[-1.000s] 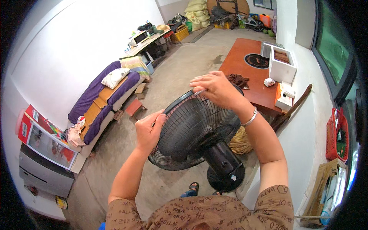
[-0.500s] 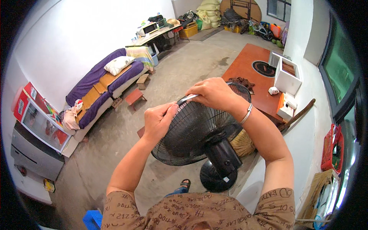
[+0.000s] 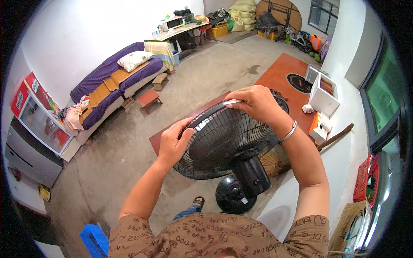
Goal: Repairing a black electric pedestal fan using a screwdriver.
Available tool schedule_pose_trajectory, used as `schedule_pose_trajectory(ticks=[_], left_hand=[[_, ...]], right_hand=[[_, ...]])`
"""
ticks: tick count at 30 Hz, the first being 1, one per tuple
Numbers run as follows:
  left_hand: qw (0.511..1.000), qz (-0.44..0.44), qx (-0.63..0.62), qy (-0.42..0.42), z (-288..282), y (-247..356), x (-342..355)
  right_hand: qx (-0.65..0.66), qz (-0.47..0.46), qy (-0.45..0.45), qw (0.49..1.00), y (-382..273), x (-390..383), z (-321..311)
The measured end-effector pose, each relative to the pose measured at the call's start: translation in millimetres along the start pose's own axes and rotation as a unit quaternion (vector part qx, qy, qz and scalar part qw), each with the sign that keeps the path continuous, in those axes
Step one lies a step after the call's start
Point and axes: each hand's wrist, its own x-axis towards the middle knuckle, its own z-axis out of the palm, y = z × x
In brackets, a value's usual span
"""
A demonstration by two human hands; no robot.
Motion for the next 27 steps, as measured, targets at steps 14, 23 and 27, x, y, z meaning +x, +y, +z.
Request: schedule_pose_trajectory(ticks=[14,23,27], left_hand=[[0.993,0.084,0.073,0.049,4.0,3.5,-1.9],[0.969,0.172,0.174,0.028,-0.2,21.5,19.9],[0.977,0.125,0.162,-0.06,15.7,39.0,34.5]], right_hand=[[0.005,0.021,-0.008,1.0,-6.1,-5.2,-9.5],[-0.004,0.052,-0.024,0.998,-2.9,0.0,1.2],[0.027,0.009,-0.016,0.999,-4.8,3.6,9.7]])
